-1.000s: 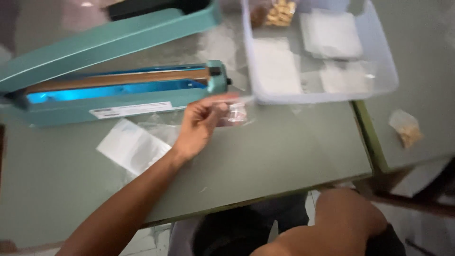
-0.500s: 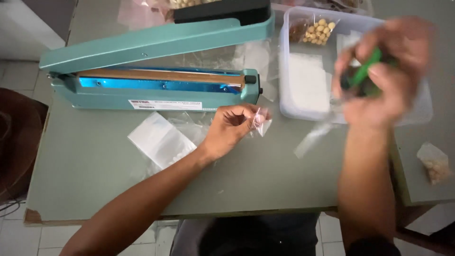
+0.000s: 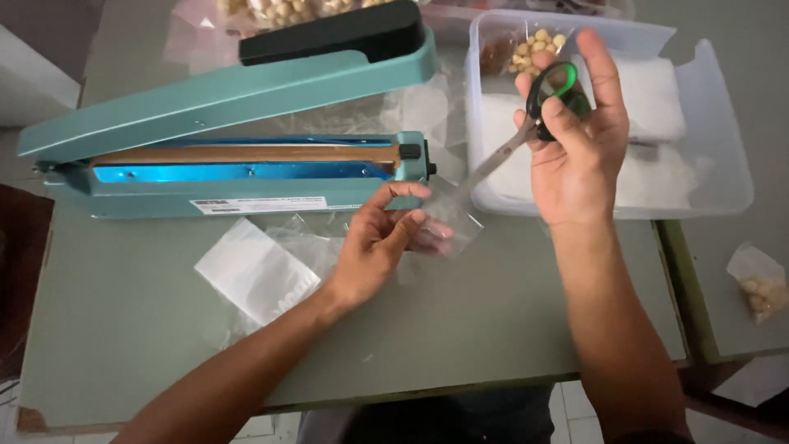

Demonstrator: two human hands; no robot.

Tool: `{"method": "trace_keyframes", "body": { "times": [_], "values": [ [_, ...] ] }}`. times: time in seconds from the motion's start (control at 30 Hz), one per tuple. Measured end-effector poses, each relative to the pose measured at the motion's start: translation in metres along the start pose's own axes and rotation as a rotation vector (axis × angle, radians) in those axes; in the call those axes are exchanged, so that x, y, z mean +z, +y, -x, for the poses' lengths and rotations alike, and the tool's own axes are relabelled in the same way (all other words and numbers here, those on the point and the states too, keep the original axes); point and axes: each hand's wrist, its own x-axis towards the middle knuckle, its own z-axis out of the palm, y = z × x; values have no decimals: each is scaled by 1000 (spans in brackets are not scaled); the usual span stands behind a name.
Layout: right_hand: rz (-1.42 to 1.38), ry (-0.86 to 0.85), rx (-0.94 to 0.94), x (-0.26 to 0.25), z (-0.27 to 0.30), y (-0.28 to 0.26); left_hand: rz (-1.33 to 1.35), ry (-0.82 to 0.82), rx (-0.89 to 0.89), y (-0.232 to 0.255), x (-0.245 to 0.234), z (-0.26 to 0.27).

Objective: Trimming the tops of small plastic bags using scissors at a packaging workstation.

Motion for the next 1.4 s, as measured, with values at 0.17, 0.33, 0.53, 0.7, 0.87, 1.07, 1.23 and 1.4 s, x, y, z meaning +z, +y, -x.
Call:
{"method": "trace_keyframes", "body": {
  "times": [0.17, 0.33, 0.53, 0.7, 0.87, 1.07, 1.23, 1.4],
  "values": [
    [159, 5, -179, -1, 11, 0, 30, 36, 100, -15, -3, -1],
    [289, 25, -284, 2, 16, -9, 22, 141, 112, -9, 1, 1],
    [351, -51, -324, 2, 17, -11, 2, 187, 177, -9, 0, 0],
    [381, -113, -333, 4, 18, -13, -2, 242, 189, -8, 1, 0],
    [348, -165, -360, -2, 15, -9, -78, 244, 207, -7, 1, 0],
    [344, -301, -321, 21, 26, -3, -105, 179, 173, -5, 2, 2],
    [423, -321, -181, 42, 38, -5, -69, 83, 121, -1, 4, 4],
    [535, -467, -153, 51, 43, -8, 58, -163, -78, 9, 1, 4]
  ]
}}
